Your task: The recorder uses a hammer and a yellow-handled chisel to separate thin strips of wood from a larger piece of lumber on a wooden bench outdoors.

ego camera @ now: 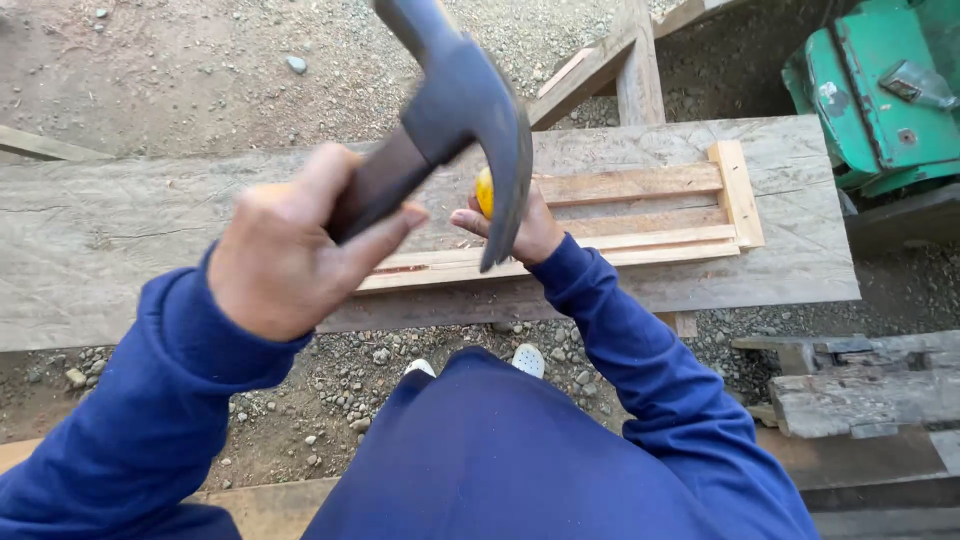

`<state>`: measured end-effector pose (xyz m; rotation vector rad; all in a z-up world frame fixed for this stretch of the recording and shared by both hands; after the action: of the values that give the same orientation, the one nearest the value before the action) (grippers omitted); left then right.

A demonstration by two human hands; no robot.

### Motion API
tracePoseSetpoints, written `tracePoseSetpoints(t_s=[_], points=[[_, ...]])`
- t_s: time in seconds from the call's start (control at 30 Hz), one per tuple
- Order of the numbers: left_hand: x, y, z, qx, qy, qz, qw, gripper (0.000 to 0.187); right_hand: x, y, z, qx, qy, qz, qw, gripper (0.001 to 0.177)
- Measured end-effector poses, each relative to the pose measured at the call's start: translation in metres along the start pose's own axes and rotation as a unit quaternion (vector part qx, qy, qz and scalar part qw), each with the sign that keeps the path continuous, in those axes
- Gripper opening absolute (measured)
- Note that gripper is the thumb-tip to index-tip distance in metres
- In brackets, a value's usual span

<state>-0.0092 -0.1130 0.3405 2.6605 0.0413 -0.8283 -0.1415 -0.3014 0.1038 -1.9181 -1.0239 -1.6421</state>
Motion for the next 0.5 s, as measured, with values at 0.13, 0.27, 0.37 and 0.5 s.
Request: tracePoseSetpoints(t_s=[0.13, 0.27, 0.37, 0.5], points=[[0.006, 0.003, 0.004, -0.067, -0.037, -0.035, 0.996, 0.039, 0.0, 0.002, 0.004, 0.085, 0.121, -0.078, 0.986, 0.013], [0.034, -0.007, 0.049, 0.068, 0.1, -0.02, 0.992, 0.043, 0.018, -0.002, 0.0, 0.022, -0.003, -0.128, 0.992, 0.023], [0.034, -0.004, 0.035, 0.08, 0.114, 0.007, 0.99, 0.043, 0.035, 0.003, 0.003, 0.001, -0.11, -0.188, 0.976, 0.025], [0.004, 0.003, -0.015, -0.04, -0.003, 0.011, 0.999, 0.037, 0.013, 0.004, 0.007, 0.028, 0.008, -0.08, 0.996, 0.028]])
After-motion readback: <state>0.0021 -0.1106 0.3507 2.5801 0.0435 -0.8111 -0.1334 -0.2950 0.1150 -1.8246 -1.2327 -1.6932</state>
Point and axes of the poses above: each hand's wrist, its own y-axis towards the middle knuckle, its own z-axis out of the palm, x = y × z, the point moved 4 cm from there along y, towards the middle knuckle, and after that the axes turned 4 degrees about -y, right-handed, at the moved point
